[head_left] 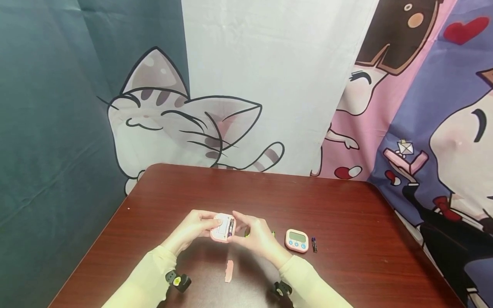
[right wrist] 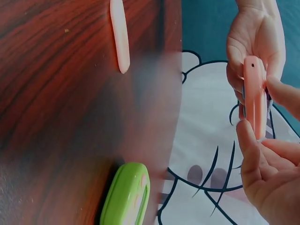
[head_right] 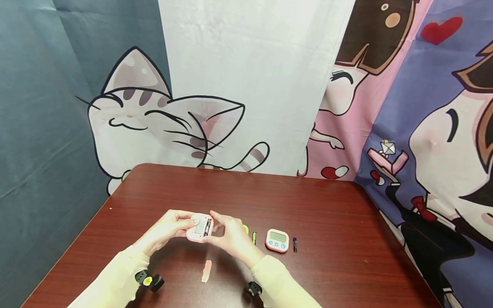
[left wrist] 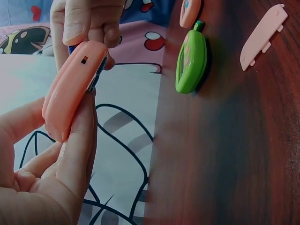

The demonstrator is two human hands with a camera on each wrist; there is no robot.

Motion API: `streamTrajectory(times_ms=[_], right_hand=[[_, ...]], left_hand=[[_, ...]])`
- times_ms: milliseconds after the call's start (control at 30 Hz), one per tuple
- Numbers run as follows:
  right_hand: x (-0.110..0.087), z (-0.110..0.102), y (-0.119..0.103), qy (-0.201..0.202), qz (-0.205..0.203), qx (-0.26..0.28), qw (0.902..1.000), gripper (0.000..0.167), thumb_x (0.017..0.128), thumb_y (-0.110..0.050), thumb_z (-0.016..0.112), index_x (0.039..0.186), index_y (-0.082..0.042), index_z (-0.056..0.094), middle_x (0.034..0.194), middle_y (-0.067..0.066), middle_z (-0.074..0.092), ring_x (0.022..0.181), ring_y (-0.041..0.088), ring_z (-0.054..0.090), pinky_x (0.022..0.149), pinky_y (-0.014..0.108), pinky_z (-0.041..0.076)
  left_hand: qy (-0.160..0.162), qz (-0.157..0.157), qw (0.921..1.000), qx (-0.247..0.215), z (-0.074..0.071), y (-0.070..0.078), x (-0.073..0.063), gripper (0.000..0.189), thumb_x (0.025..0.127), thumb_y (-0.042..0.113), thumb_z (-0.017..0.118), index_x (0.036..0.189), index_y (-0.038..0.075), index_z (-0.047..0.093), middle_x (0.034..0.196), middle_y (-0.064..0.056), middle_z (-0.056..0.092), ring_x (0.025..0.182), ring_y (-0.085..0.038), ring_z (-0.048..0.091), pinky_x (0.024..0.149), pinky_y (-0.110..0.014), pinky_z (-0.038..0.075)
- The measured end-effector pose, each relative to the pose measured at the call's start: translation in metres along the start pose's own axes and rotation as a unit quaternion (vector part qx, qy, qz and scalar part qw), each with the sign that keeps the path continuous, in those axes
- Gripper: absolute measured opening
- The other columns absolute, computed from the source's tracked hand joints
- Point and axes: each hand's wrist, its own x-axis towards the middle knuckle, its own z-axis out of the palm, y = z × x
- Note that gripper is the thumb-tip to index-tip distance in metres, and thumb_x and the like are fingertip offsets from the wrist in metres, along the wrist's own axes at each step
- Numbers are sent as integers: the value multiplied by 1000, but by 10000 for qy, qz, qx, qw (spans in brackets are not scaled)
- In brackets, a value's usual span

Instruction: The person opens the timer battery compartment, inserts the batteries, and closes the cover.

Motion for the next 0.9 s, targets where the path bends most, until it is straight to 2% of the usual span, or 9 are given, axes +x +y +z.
streamTrajectory(times_ms=[133,333,700,900], right_hand=[[0,-3,2,-100,-91,70,9999,63,70,-25,84,123,0,61,90,3,72,76,17,68,61,23,49],[-1,-5,4,-155,2,76,9999,62,69,-26,85,121,-1,63,85,1,72,74,20,68,58,17,46],[-3,-7,5,-173,-52,159,9997,59,70,-26,84,119,0,64,86,6,73,74,21,69,59,18,46],[-4,-5,10,-119,-275,187,9994,59,70,-23,84,118,3,63,86,7,72,72,21,69,56,17,46]], left_hand=[[-126,34,9999,17,2,0,1,45,88,19,67,119,-12,58,101,-17,68,84,-21,68,76,-35,55],[-258,66,9996,-4,4,0,2,41,88,15,66,118,-12,59,101,-17,68,83,-20,68,75,-35,55],[-289,81,9995,-52,9,-1,3,41,89,12,64,118,-16,56,100,-19,68,82,-18,68,74,-34,56],[-262,122,9996,-9,10,0,2,41,89,12,64,119,-16,56,100,-20,68,82,-19,68,75,-34,56]])
